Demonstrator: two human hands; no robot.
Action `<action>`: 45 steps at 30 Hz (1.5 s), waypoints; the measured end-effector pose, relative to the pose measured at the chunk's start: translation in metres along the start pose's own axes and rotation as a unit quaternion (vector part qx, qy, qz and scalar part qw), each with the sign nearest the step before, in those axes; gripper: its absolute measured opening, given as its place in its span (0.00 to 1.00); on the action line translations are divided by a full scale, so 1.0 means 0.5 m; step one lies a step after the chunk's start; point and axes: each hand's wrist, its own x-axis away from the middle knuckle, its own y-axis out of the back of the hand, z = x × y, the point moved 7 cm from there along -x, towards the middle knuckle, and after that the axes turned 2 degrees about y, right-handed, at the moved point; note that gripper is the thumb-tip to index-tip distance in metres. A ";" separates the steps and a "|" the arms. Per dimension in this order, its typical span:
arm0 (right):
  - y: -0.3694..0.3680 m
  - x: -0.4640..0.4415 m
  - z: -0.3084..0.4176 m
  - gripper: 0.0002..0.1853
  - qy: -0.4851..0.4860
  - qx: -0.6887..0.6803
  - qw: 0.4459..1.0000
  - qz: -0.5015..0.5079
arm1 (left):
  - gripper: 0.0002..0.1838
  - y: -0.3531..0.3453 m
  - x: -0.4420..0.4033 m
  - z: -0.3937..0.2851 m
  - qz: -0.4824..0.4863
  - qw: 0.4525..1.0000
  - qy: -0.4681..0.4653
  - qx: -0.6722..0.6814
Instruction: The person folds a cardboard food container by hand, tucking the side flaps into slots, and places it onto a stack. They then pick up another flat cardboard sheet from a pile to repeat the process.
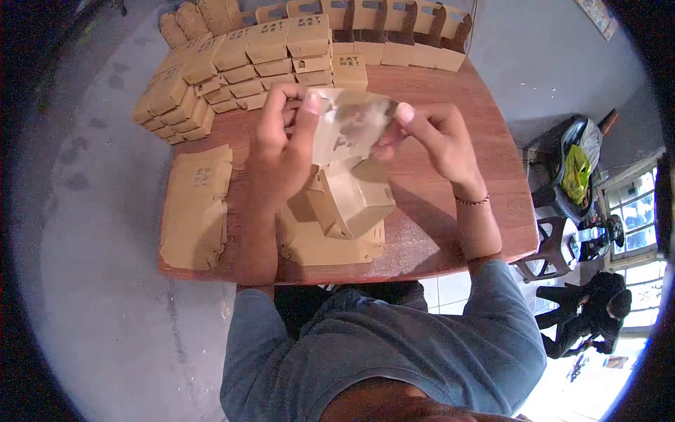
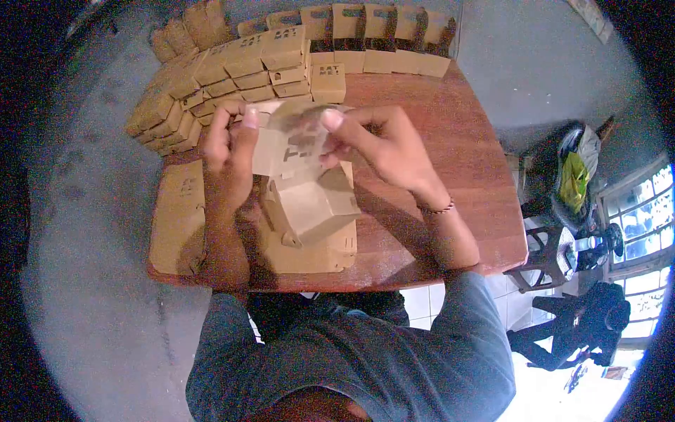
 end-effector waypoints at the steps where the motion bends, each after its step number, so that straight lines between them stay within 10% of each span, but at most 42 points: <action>1: -0.005 -0.004 -0.009 0.22 -0.015 -0.031 0.999 -0.011 | 0.10 -0.009 0.007 -0.009 0.004 0.999 -0.038 -0.017; 13: -0.008 -0.015 -0.035 0.10 -0.012 -0.158 0.987 -0.039 | 0.07 -0.024 0.028 -0.035 -0.004 0.984 -0.162 -0.077; 26: -0.030 0.013 0.025 0.06 0.184 0.133 0.968 -0.109 | 0.05 -0.053 0.030 -0.003 0.025 0.992 0.002 0.122; 45: -0.037 0.025 0.048 0.05 0.220 0.209 0.945 -0.125 | 0.06 -0.039 0.034 -0.059 -0.058 0.979 -0.180 -0.077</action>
